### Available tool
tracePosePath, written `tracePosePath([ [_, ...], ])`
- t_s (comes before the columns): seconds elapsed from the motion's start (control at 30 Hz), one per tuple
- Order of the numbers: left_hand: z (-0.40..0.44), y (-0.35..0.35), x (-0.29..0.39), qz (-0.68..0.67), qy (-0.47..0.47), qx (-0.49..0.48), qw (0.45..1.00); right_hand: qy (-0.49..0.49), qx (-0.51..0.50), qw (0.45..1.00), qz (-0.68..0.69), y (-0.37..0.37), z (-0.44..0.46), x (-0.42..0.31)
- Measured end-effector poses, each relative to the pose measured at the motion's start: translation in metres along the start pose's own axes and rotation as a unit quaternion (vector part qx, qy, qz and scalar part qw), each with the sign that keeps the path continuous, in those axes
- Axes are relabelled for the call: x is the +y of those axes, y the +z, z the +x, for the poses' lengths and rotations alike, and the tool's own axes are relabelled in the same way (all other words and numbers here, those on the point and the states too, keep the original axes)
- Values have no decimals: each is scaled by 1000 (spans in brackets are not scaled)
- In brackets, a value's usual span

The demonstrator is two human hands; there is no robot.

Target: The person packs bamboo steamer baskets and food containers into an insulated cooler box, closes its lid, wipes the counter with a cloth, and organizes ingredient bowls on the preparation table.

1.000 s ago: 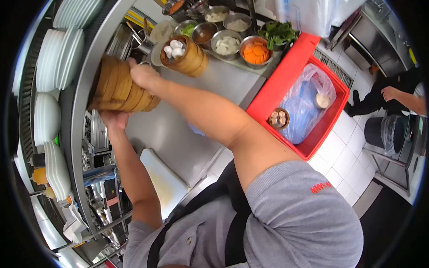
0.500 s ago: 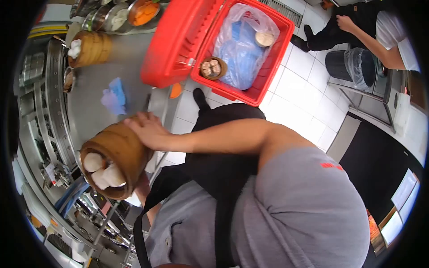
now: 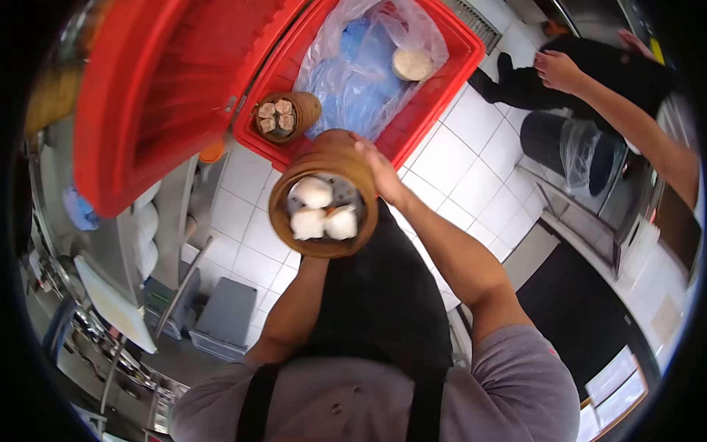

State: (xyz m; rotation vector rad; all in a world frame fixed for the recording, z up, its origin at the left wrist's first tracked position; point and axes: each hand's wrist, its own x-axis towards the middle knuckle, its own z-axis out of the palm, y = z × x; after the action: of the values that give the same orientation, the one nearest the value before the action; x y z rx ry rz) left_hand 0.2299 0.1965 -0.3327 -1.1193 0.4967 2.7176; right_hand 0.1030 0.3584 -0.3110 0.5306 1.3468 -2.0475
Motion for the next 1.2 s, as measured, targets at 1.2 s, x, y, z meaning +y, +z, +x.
tracePosePath([
  [1.2,239,-102,-152,-267,198,9,943,112,-188,907,-360,-107,312,147],
])
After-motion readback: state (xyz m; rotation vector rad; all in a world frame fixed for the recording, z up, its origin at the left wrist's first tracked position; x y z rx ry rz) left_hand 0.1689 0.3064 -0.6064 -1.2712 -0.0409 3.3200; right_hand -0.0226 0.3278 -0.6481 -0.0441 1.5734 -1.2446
